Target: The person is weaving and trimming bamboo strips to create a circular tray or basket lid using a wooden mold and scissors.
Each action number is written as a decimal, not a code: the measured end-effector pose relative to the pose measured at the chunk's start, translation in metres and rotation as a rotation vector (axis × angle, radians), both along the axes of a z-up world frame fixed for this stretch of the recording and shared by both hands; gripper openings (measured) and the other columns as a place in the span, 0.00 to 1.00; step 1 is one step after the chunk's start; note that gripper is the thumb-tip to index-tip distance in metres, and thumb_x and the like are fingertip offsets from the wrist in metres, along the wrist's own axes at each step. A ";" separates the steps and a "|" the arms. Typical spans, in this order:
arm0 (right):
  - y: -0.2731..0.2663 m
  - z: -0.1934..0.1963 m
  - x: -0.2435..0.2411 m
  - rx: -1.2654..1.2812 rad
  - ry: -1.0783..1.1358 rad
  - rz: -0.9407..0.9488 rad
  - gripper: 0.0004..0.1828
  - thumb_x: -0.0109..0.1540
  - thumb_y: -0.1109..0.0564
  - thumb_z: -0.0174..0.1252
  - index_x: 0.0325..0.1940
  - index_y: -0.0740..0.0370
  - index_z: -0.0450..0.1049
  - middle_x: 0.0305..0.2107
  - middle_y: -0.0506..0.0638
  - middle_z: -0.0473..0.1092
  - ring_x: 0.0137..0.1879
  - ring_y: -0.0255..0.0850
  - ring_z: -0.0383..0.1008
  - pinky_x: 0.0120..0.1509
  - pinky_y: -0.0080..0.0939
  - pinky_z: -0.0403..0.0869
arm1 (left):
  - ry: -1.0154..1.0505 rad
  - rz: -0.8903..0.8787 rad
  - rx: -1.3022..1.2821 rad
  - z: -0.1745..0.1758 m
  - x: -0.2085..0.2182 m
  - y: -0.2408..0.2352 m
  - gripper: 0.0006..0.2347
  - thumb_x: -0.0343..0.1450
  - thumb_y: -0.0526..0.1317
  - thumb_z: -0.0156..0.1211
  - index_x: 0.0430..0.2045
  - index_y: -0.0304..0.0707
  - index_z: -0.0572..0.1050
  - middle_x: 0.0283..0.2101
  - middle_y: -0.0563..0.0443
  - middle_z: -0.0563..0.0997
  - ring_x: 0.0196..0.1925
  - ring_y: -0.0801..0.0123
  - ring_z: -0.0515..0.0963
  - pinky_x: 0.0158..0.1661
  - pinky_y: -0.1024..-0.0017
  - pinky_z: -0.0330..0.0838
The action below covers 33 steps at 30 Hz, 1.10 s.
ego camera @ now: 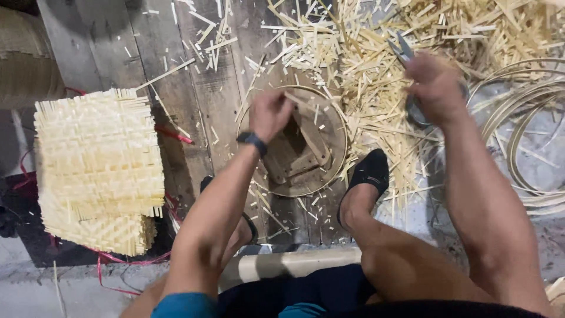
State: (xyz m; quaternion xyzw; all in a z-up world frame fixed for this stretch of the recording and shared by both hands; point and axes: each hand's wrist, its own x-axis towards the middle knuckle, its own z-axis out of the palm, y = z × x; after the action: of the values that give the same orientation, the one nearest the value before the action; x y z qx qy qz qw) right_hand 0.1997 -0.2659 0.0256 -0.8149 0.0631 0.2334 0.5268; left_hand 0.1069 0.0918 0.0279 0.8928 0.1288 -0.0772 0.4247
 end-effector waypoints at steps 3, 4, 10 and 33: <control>0.035 -0.035 -0.036 -0.178 0.272 0.327 0.27 0.60 0.49 0.66 0.60 0.64 0.74 0.42 0.56 0.78 0.45 0.45 0.81 0.53 0.45 0.79 | -0.192 -0.174 0.134 -0.052 0.037 0.014 0.13 0.70 0.45 0.68 0.41 0.36 0.83 0.35 0.36 0.84 0.37 0.51 0.84 0.38 0.61 0.77; 0.045 -0.053 -0.054 -0.179 0.264 0.326 0.27 0.60 0.49 0.66 0.60 0.64 0.74 0.42 0.56 0.78 0.45 0.45 0.81 0.53 0.45 0.79 | -0.199 -0.174 0.135 -0.066 0.046 0.016 0.13 0.70 0.45 0.68 0.41 0.36 0.83 0.35 0.36 0.84 0.37 0.51 0.84 0.38 0.61 0.77; 0.076 -0.082 -0.098 0.095 0.385 -0.029 0.11 0.61 0.56 0.66 0.43 0.67 0.78 0.28 0.48 0.75 0.27 0.33 0.72 0.30 0.37 0.72 | 0.410 -0.222 -0.018 -0.082 0.078 0.006 0.16 0.62 0.53 0.74 0.25 0.38 0.83 0.26 0.46 0.84 0.31 0.62 0.83 0.34 0.63 0.76; 0.071 -0.056 -0.143 0.123 0.318 -0.034 0.12 0.60 0.61 0.69 0.42 0.74 0.77 0.26 0.55 0.76 0.26 0.37 0.74 0.30 0.36 0.72 | 0.454 0.512 -0.150 -0.086 -0.055 0.127 0.11 0.59 0.37 0.80 0.27 0.30 0.84 0.30 0.50 0.86 0.29 0.74 0.81 0.33 0.71 0.76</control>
State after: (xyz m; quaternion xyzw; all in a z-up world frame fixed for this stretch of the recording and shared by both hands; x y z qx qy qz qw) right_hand 0.0572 -0.1947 -0.0305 -0.7325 0.1451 0.3539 0.5631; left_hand 0.0523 0.2190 -0.0580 0.7579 0.4335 -0.1741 0.4554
